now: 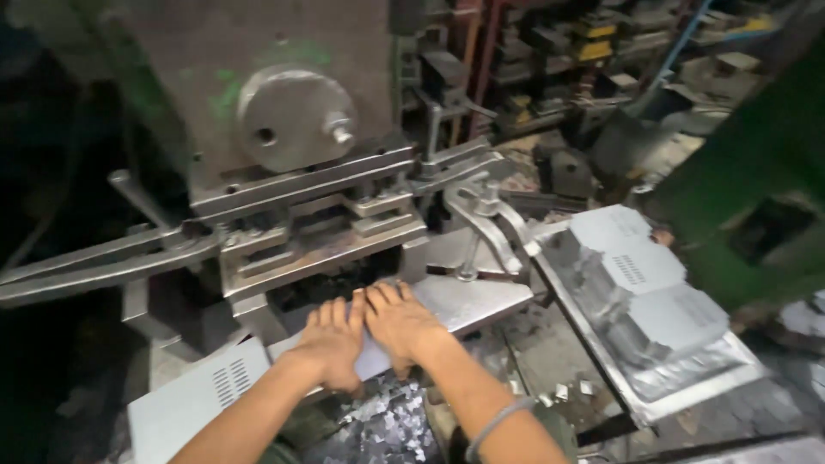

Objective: The recorder is using a manual industrial press machine to stamp metal plates.

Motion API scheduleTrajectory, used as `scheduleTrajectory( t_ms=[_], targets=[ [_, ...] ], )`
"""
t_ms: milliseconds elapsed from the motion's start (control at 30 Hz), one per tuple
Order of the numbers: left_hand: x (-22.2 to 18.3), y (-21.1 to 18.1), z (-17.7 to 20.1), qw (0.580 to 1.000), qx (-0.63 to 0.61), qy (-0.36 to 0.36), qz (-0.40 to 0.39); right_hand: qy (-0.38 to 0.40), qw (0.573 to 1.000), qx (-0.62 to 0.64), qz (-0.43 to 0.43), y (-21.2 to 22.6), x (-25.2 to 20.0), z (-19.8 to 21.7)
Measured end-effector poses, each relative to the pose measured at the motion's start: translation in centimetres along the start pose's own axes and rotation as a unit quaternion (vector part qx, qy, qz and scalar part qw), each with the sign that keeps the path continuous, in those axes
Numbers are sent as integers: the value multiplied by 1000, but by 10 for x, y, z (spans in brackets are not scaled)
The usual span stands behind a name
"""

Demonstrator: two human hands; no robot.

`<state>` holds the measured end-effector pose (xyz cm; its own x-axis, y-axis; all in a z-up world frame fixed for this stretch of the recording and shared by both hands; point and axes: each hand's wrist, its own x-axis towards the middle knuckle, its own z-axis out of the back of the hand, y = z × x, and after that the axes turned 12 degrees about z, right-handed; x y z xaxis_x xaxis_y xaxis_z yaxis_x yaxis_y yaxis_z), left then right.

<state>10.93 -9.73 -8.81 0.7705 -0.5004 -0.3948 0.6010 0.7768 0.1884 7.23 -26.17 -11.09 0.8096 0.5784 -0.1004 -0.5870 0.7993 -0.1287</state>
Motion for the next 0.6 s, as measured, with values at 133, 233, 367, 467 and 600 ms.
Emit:
scheduleTrajectory(
  t_ms=[133,233,367,467,600],
  targets=[
    [11,8,-10,1000,9,-10,3,-31,999,10,-1,0,1,5],
    [21,14,-26,999,29,-31,-3,-36,999,24,8,-4,11,-8],
    [24,10,-37,998,20,-46,45,-34,999,32,10,-5,13,-8],
    [26,3,-25,997,53,4,64,23,999,28,25,-12,17,-10],
    [23,1,-25,994,55,49,83,3,998,52,27,-11,30,-31]
  ],
)
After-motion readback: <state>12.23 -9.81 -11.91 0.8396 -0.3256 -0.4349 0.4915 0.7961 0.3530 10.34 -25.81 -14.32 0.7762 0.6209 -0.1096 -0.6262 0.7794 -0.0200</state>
